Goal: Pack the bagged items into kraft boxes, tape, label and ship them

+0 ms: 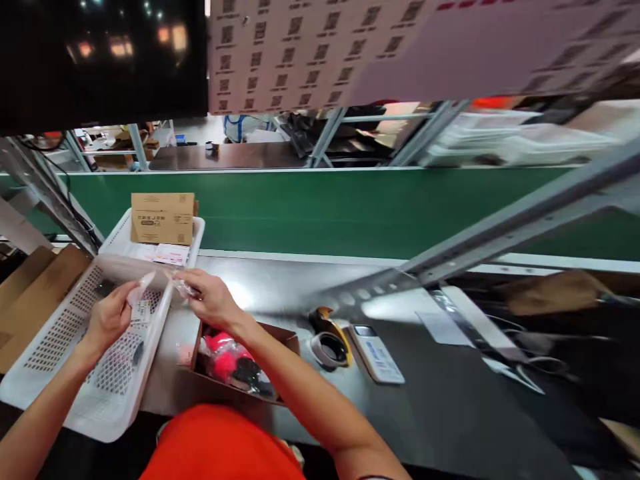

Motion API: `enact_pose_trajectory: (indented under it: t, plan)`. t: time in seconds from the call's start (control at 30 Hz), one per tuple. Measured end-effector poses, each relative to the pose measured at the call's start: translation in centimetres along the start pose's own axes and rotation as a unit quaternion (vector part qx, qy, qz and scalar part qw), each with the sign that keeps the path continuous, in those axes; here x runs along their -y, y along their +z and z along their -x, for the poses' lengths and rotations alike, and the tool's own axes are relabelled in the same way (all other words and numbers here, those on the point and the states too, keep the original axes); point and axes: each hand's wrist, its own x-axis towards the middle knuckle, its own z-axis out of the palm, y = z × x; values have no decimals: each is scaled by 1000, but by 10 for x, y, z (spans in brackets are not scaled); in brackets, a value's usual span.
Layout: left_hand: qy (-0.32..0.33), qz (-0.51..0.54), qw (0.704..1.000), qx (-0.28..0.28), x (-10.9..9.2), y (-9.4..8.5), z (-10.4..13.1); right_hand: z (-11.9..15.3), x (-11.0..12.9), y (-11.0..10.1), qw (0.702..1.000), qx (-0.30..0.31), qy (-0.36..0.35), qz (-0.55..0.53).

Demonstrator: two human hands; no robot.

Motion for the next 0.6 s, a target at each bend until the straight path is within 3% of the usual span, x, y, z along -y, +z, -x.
enact_pose_trajectory:
  t: [0.07, 0.1, 0.17, 0.23, 0.27, 0.33, 0.4, 0.5, 0.6]
  plan:
    - [131, 64, 989, 1, -59, 21, 12, 51, 13, -42, 999, -41, -3, 35]
    - [182, 70, 980, 33, -88, 34, 16, 75, 18, -59, 997, -46, 6, 64]
    - [219, 29, 963, 153, -139, 61, 21, 119, 23, -83, 991, -21, 29, 126]
    - [234, -12, 940, 248, -170, 81, 22, 151, 23, -96, 981, 23, 41, 188]
    - [243, -11, 932, 269, -176, 85, 22, 163, 22, -99, 974, 41, 41, 220]
    - [250, 55, 934, 250, -167, 81, 22, 181, 18, -98, 957, 57, 33, 284]
    - [201, 157, 952, 167, -138, 62, 25, 190, 13, -90, 941, 50, 18, 335]
    - [-2, 177, 983, 54, -79, 29, 33, 192, 7, -66, 934, 65, 12, 350]
    - [-220, 111, 959, 138, -35, 14, 44, 179, 0, -43, 925, 220, 55, 304]
